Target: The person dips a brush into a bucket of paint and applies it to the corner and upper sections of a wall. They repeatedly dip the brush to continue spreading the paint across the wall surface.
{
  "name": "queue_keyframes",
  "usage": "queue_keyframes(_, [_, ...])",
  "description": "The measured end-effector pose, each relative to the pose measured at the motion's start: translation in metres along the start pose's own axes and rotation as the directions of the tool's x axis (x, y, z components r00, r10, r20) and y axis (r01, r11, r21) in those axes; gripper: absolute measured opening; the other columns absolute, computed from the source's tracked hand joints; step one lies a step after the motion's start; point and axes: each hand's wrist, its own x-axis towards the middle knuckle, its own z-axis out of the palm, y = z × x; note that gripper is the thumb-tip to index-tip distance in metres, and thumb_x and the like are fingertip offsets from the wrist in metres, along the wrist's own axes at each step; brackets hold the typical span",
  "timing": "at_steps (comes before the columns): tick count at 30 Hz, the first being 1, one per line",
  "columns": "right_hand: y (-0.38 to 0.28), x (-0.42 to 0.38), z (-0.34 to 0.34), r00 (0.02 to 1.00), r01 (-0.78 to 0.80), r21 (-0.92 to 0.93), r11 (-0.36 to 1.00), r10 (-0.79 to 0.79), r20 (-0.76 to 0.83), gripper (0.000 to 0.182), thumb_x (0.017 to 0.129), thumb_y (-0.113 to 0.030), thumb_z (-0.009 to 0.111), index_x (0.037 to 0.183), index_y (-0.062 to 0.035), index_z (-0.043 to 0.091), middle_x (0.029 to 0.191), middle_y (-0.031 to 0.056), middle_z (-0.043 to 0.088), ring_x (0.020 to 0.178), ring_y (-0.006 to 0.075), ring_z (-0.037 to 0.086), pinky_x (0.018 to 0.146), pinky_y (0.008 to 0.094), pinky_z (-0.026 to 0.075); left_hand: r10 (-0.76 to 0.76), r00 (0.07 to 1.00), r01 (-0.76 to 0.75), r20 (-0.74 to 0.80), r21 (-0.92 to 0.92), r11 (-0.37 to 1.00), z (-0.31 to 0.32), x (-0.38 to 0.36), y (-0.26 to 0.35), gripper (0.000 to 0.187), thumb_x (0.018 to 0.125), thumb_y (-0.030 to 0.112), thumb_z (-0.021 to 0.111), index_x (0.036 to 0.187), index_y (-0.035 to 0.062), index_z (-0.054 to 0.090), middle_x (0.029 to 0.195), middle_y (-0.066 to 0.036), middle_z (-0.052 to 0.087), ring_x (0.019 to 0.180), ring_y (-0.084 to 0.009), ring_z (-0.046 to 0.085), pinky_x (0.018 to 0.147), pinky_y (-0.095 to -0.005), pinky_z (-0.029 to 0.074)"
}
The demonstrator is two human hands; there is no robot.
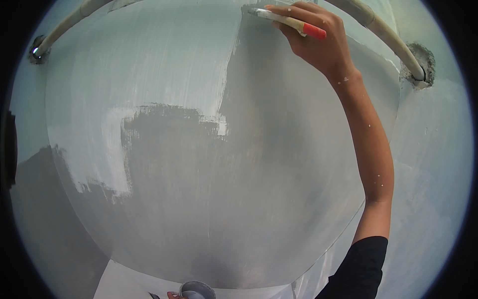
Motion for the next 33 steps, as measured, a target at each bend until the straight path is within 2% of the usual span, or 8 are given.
queue_keyframes(4, [0.015,0.022,0.036,0.992,-0.057,-0.027,0.998,0.053,-0.112,0.022,0.078,-0.004,0.076,0.100,-0.0056,0.081,0.089,0.0121,0.076,0.075,0.0283,0.069,0.068,0.0378,0.054,-0.009,1.000,0.009,-0.018,0.027,1.000,0.010,0.004,-0.003,0.026,0.075,-0.001,0.050,0.100,0.0019,0.052,0.088,-0.014,0.055,0.083,-0.0298,0.051,0.083,-0.0447,0.046])
queue_keyframes(5, [0.027,0.003,0.052,0.997,0.045,-0.204,0.978,-0.059,-0.059,0.035,0.080,-0.011,0.084,0.114,-0.0159,0.079,0.086,0.0052,0.073,0.070,0.0183,0.067,0.065,0.0299,0.057,-0.005,1.000,0.007,-0.028,0.049,0.999,0.010,0.004,0.001,0.026,0.075,-0.001,0.050,0.100,0.0019,0.052,0.089,-0.014,0.055,0.083,-0.0295,0.051,0.083,-0.0442,0.046])
queue_keyframes(10, [-0.027,0.001,0.031,0.992,-0.095,-0.049,0.994,0.099,0.076,0.029,0.081,-0.012,0.083,0.109,-0.0168,0.080,0.089,0.0039,0.074,0.077,0.0202,0.070,0.067,0.0307,0.058,-0.032,0.997,0.030,-0.064,-0.039,0.999,0.016,0.000,-0.006,0.025,0.075,-0.001,0.049,0.100,0.0024,0.052,0.089,-0.013,0.055,0.084,-0.0278,0.051,0.081,-0.0426,0.046])
queue_keyframes(13, [-0.007,0.029,0.047,0.980,0.036,-0.188,0.982,-0.072,-0.187,0.030,0.081,-0.010,0.083,0.110,-0.0166,0.080,0.088,0.0036,0.074,0.078,0.0203,0.070,0.067,0.0309,0.058,-0.018,0.999,0.018,-0.045,0.004,1.000,0.021,0.001,-0.015,0.025,0.077,-0.001,0.049,0.101,0.0029,0.052,0.088,-0.013,0.054,0.083,-0.0280,0.050,0.080,-0.0435,0.046])
queue_keyframes(14, [-0.007,0.037,0.048,0.978,-0.168,0.045,0.985,0.172,-0.121,0.022,0.079,-0.006,0.075,0.100,-0.0067,0.081,0.089,0.0113,0.076,0.077,0.0286,0.069,0.070,0.0378,0.055,-0.005,0.999,0.006,-0.037,0.027,1.000,0.023,0.001,-0.017,0.025,0.077,-0.001,0.049,0.101,0.0031,0.052,0.088,-0.013,0.054,0.083,-0.0282,0.050,0.080,-0.0440,0.046])
queue_keyframes(17, [0.010,0.005,0.073,0.996,0.002,-0.176,0.984,-0.018,-0.090,0.030,0.080,-0.008,0.082,0.110,-0.0159,0.080,0.085,0.0028,0.073,0.077,0.0206,0.070,0.066,0.0310,0.057,-0.123,0.992,0.123,-0.007,0.019,0.992,0.021,-0.001,-0.005,0.023,0.078,0.000,0.050,0.101,0.0040,0.053,0.089,-0.012,0.054,0.083,-0.0281,0.050,0.080,-0.0440,0.046])
queue_keyframes(28, [-0.012,0.030,0.082,0.999,0.002,-0.239,0.971,-0.010,-0.033,0.027,0.077,-0.006,0.079,0.103,-0.0144,0.081,0.088,0.0045,0.076,0.069,0.0199,0.070,0.062,0.0326,0.056,-0.007,0.998,0.012,-0.058,0.081,0.997,0.018,-0.017,0.010,0.020,0.085,0.011,0.050,0.102,0.0017,0.054,0.094,-0.021,0.058,0.087,-0.0397,0.053,0.085,-0.0504,0.046])
queue_keyframes(33, [-0.076,0.037,0.062,0.997,-0.019,0.020,1.000,0.017,0.075,0.029,0.075,-0.006,0.080,0.103,-0.0151,0.081,0.088,0.0043,0.076,0.073,0.0208,0.070,0.063,0.0311,0.057,-0.011,0.995,0.015,-0.104,0.035,0.999,0.013,-0.022,0.012,0.021,0.084,0.010,0.051,0.103,0.0019,0.054,0.093,-0.021,0.059,0.086,-0.0408,0.054,0.084,-0.0516,0.046])
